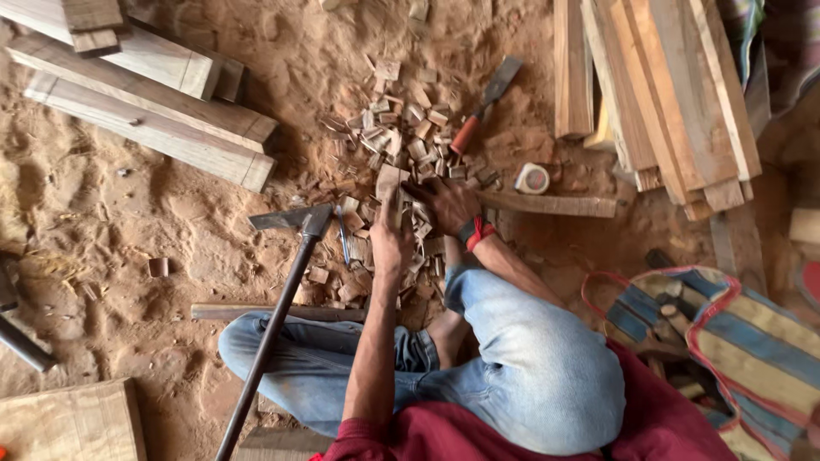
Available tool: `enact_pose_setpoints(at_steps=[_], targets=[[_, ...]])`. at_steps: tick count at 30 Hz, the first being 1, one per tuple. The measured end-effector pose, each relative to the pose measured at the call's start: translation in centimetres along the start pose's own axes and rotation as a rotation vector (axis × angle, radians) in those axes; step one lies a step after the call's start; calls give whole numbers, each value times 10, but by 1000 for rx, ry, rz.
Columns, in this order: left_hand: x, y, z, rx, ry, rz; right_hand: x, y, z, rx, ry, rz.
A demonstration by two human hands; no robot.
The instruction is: The person sits on the ground and uses a chisel and mallet to carve a small wooden block. They repeatedly strike the chisel to remove wood chips, occasionally repositioning the block and using a tape measure to check dimensions.
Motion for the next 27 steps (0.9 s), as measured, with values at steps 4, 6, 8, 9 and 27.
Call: enact_pose_setpoints(at_steps=[4,6,8,9,27], targets=[[-32,-3,-41,-165,65,-17,-2,-1,5,14,-53,-24],[-58,-12,-76,-258,61,-43,6,-3,7,46,16,27],[-70,-17,-97,-259,62,-60,8,-3,8,13,-48,-8],[-70,-16,-103,-289,73,-84,6,-2,9,-11,-85,-31],[-79,-20,-150,-168,-3,-1,16,-16,0,47,-148,-32]])
Point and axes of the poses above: each hand's wrist, its own z-axis towards the middle knuckle, its own x-axis out of the palm, y = z × x, the point moved 4 cm from there along z, towards the middle knuckle, and after that the axes turned 7 degrees about -y, right-handed, at the moved point
